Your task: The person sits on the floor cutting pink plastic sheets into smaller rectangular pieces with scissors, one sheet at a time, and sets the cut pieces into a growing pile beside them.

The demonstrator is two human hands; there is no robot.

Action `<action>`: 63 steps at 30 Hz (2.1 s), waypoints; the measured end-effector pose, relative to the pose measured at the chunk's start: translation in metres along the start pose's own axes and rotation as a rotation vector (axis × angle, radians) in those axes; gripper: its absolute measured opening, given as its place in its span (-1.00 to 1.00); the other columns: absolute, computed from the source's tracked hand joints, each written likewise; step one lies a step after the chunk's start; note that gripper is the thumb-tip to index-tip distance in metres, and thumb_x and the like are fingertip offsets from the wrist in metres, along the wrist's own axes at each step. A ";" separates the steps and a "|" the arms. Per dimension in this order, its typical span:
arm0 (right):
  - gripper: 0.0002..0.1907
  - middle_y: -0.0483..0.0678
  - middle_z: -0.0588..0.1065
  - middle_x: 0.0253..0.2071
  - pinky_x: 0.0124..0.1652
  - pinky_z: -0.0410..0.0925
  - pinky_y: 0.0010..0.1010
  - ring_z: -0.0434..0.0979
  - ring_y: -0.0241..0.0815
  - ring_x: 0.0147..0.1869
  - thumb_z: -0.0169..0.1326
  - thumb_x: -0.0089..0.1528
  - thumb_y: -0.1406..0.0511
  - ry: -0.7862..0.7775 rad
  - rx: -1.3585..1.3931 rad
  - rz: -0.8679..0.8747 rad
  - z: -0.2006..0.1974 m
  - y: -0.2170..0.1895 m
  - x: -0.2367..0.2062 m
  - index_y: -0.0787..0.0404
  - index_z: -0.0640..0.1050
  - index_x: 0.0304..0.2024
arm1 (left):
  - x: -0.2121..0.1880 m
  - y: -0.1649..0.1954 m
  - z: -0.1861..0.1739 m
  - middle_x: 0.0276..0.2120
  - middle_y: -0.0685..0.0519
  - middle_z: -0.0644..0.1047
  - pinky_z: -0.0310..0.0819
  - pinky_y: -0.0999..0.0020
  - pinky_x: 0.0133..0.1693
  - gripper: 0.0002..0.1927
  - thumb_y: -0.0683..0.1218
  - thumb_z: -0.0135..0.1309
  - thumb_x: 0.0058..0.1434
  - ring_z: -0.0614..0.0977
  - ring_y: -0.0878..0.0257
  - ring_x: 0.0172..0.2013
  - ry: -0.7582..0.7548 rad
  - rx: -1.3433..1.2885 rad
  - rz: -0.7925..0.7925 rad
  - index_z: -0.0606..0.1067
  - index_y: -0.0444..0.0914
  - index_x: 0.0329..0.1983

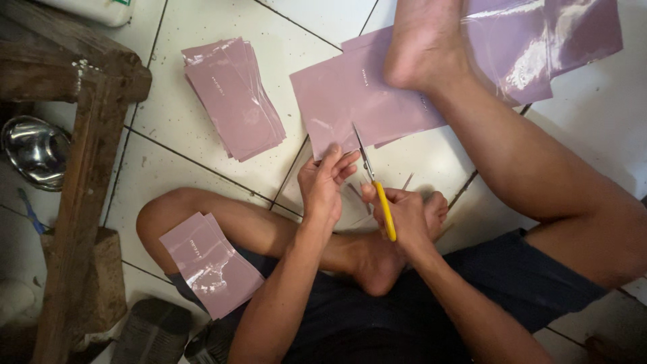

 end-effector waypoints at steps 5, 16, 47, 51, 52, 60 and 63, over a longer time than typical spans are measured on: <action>-0.45 -0.21 0.32 -0.72 -0.68 0.05 -0.52 0.22 -0.44 -0.71 0.22 0.26 -0.01 -0.020 -0.066 -0.130 0.003 -0.001 0.018 0.33 0.56 -0.55 | 0.000 0.002 0.001 -0.27 -0.08 0.64 0.50 0.44 -0.38 -0.72 -0.07 0.20 0.28 0.70 0.20 -0.38 -0.010 0.067 0.013 0.51 -0.39 -0.12; -0.51 -0.20 0.29 -0.73 -0.72 0.02 -0.47 0.19 -0.39 -0.74 0.20 0.24 0.02 -0.005 0.092 -0.180 0.022 -0.016 0.024 0.29 0.57 -0.54 | -0.003 0.005 -0.001 -0.39 0.03 0.64 0.32 0.47 -0.44 -0.76 -0.03 0.15 0.32 0.49 0.38 -0.55 -0.031 0.199 0.094 0.59 -0.33 -0.24; -0.65 -0.19 0.32 -0.69 -0.68 0.09 -0.48 0.20 -0.38 -0.70 0.10 0.30 0.11 -0.014 0.144 -0.279 -0.031 0.012 -0.001 0.26 0.65 -0.34 | -0.005 0.016 -0.011 -0.30 0.00 0.66 0.61 0.37 -0.27 -0.71 0.04 -0.02 0.25 0.69 0.23 -0.29 0.098 -0.178 -0.151 0.49 -0.25 -0.13; -0.65 -0.14 0.34 -0.70 -0.69 0.14 -0.45 0.25 -0.33 -0.73 0.17 0.31 0.17 0.008 0.071 -0.308 -0.042 0.039 -0.010 0.33 0.59 -0.42 | 0.020 -0.016 0.037 -0.41 0.03 0.52 0.41 0.35 -0.46 -0.77 -0.03 0.12 0.33 0.52 0.25 -0.47 -0.041 0.209 0.007 0.51 -0.29 -0.13; -0.58 -0.12 0.34 -0.69 -0.68 0.12 -0.45 0.26 -0.32 -0.72 0.21 0.34 0.19 0.007 0.046 -0.359 -0.045 0.042 -0.017 0.39 0.51 -0.47 | 0.025 -0.014 0.043 -0.44 0.01 0.48 0.31 0.34 -0.54 -0.75 -0.03 0.17 0.35 0.45 0.24 -0.52 -0.086 0.351 0.100 0.53 -0.34 -0.14; -0.45 -0.08 0.35 -0.72 -0.70 0.19 -0.43 0.31 -0.26 -0.76 -0.15 0.33 0.00 -0.197 0.003 -0.097 -0.054 0.044 -0.065 0.33 0.62 -0.27 | 0.002 0.006 -0.005 -0.25 -0.09 0.58 0.64 0.30 -0.27 -0.74 -0.03 0.09 0.28 0.70 0.15 -0.26 0.055 0.055 0.045 0.42 -0.27 -0.07; -0.35 -0.10 0.34 -0.68 -0.64 0.19 -0.45 0.30 -0.28 -0.69 -0.22 0.35 -0.09 -0.299 0.081 -0.125 -0.039 0.038 -0.062 0.36 0.59 -0.22 | -0.001 -0.003 0.001 -0.14 -0.12 0.59 0.67 0.25 -0.12 -0.65 -0.01 0.13 0.28 0.70 0.09 -0.10 0.009 0.047 0.025 0.42 -0.37 -0.03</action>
Point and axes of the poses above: each hand's wrist, its own x-axis towards the middle knuckle, its own z-axis out of the palm, y = z × x, the point moved 3 cm from there along x, towards the middle knuckle
